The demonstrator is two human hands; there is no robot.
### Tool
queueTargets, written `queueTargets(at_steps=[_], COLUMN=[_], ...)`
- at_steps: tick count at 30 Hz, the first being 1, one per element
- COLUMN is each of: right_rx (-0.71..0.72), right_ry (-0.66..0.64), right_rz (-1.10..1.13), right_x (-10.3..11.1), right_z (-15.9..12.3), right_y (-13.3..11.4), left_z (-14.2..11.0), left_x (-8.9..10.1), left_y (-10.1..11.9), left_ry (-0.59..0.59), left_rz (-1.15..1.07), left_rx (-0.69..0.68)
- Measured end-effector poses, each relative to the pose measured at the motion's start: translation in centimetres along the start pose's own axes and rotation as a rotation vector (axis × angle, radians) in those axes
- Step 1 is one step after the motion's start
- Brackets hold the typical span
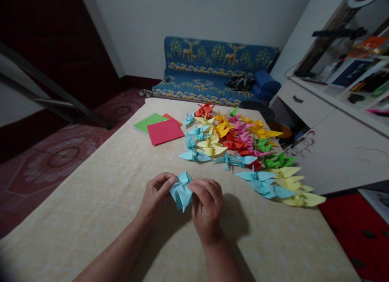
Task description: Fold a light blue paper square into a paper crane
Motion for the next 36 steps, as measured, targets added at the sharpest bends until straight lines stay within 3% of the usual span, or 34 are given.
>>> queueTargets(at_steps=[5, 15, 22, 29, 36], right_rx=[0.029, -0.018, -0.057, -0.098, -0.123], right_ry=[0.006, -0.008, -0.103, -0.025, -0.108], right_rz=[-0.001, 0.026, 0.045, 0.029, 0.09], right_x=[0.2, 0.2, -0.8, -0.3, -1.0], right_z=[-0.2, -0.3, -0.1, -0.4, -0.3], right_y=[-0.4, 0.1, 0.3, 1.0, 0.6], left_z=[0.3, -0.3, -0.1, -0.2, -0.5], left_x=[0.0, -0.6, -0.3, 0.9, 0.6], left_y=[-0.5, -1.4, -1.0, -0.6, -2.3], left_ry=[0.032, -0.031, -0.037, 0.1, 0.116], left_rz=[-0.079, -0.168, -0.117, -0.118, -0.234], left_rx=[0.059, 0.203, 0.179, 0.084, 0.213])
Point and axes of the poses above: each hand's wrist, its own z-axis towards the middle knuckle, its own x-axis out of the back of the hand, y = z × x, the point moved 9 cm from there along z, towards the middle knuckle, and after that the axes turned 8 degrees about -x, right-handed, at the moved point
